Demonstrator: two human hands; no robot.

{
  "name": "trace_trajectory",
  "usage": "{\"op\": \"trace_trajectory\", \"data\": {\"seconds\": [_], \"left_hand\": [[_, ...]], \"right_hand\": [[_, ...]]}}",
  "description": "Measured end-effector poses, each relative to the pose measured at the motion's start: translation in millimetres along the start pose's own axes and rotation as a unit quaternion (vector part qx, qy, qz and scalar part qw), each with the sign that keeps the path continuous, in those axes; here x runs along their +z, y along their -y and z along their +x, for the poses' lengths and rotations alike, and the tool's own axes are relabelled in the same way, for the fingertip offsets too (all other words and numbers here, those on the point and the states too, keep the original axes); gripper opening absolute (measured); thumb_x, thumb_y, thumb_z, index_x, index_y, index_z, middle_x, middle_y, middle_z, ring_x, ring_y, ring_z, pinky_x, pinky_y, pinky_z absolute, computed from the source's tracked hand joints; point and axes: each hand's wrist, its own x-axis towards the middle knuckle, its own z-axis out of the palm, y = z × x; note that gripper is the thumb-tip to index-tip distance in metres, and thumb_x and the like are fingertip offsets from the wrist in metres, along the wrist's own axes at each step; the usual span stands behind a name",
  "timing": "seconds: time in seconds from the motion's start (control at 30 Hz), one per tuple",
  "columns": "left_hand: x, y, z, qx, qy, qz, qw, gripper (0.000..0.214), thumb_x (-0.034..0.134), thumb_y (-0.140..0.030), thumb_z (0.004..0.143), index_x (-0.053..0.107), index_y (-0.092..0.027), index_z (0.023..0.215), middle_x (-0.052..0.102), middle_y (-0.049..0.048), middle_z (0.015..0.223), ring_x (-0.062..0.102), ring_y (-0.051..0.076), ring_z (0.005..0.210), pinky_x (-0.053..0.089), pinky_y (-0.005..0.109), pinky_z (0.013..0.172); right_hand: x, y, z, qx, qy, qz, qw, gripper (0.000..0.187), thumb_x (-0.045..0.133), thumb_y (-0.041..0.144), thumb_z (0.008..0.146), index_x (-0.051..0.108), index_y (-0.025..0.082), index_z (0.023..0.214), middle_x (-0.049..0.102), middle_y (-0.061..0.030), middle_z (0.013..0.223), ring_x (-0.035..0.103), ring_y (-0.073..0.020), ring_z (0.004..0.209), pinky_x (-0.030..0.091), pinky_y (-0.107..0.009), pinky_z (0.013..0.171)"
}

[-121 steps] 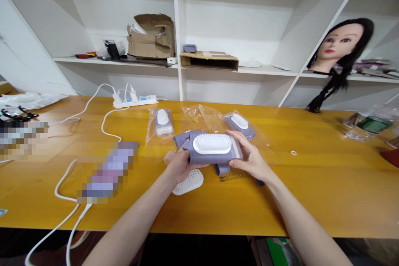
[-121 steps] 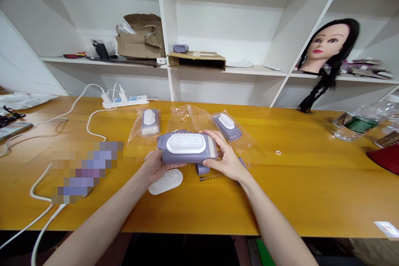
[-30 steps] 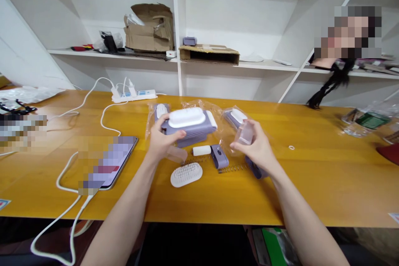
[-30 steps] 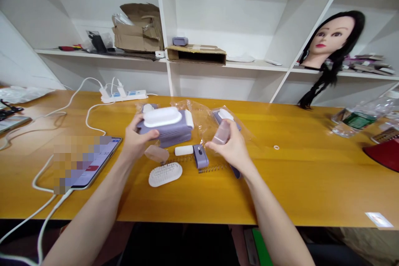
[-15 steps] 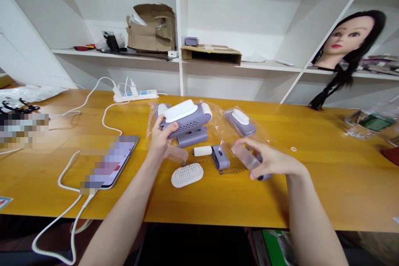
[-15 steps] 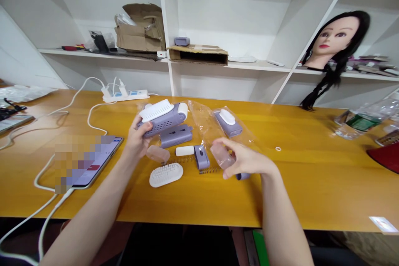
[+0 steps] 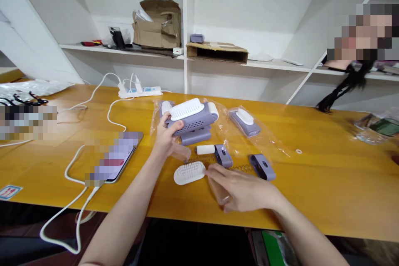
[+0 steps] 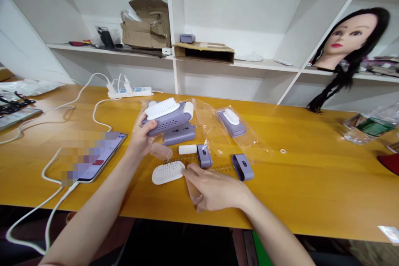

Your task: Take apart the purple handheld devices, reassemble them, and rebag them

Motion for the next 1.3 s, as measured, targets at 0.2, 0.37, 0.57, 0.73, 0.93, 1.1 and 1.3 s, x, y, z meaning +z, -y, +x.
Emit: {"op": "trace_trajectory", "data": {"seconds": [0.2,0.37,0.57,0.73,0.93,1.1,1.3], "left_hand": [[1.6,3,-3,-0.005,0.006,0.007,1.000,0.044,0.082,-0.030,0.048,0.061,-0.022,0.086,0.061,-0.0011,0.087,0.055,0.014,0.077,0.045,0.021,0.065],[2.9,9,-6,0.001,0.021,0.046,0.999,0.044,0.081,-0.031,0.052,0.062,-0.022,0.090,0.061,-0.0010,0.087,0.056,0.015,0.078,0.042,0.022,0.065],[2.2,15,-8,0.052,0.071,0.122,0.989,0.048,0.081,-0.034,0.054,0.061,-0.021,0.096,0.063,0.0004,0.093,0.057,0.019,0.090,0.043,0.027,0.080],[-2.0,15,-8,0.086,0.110,0.198,0.970,0.058,0.082,-0.041,0.052,0.058,-0.021,0.100,0.064,0.0023,0.097,0.059,0.022,0.093,0.045,0.031,0.082],[4.9,16,-22,0.181,0.240,0.225,0.927,0.061,0.083,-0.043,0.056,0.059,-0.021,0.107,0.059,0.0103,0.120,0.054,0.028,0.116,0.042,0.041,0.098],[17.6,15,-43,0.280,0.278,0.314,0.864,0.063,0.082,-0.035,0.061,0.054,-0.022,0.116,0.056,0.0133,0.123,0.050,0.029,0.121,0.041,0.047,0.101],[24.9,5,-59,0.192,0.300,0.502,0.788,0.095,0.083,-0.035,0.055,0.037,-0.020,0.137,0.052,0.0138,0.130,0.051,0.031,0.121,0.046,0.047,0.097]], "right_hand": [[9,-8,3,0.028,-0.061,-0.038,0.997,0.085,0.056,0.005,0.068,0.030,0.031,0.145,0.030,-0.0129,0.151,0.064,-0.0264,0.094,0.051,-0.040,0.078],[10,-7,6,0.041,-0.070,-0.058,0.995,0.080,0.055,0.008,0.071,0.032,0.030,0.145,0.028,-0.0118,0.153,0.064,-0.0286,0.095,0.052,-0.043,0.077],[-4,-3,1,0.035,-0.093,-0.020,0.995,0.086,0.071,0.024,0.069,0.032,0.029,0.146,0.035,-0.0103,0.150,0.061,-0.0280,0.103,0.050,-0.040,0.085],[-24,-17,-5,0.093,-0.314,0.154,0.932,0.020,0.057,0.039,0.084,0.064,0.021,0.088,0.067,-0.0014,0.079,0.057,-0.0132,0.058,0.043,-0.028,0.058],[-20,-32,9,0.102,-0.420,0.453,0.780,0.038,0.050,0.056,0.083,0.052,0.024,0.105,0.056,0.0045,0.067,0.054,-0.0124,0.047,0.035,-0.024,0.045],[-14,-35,15,0.122,-0.520,0.389,0.750,0.028,0.052,0.048,0.083,0.059,0.022,0.090,0.049,0.0044,0.063,0.041,-0.0112,0.050,0.032,-0.023,0.046],[-16,-35,11,0.102,-0.538,0.332,0.768,0.020,0.051,0.038,0.086,0.059,0.020,0.084,0.053,0.0027,0.069,0.046,-0.0126,0.063,0.035,-0.024,0.058]]}}
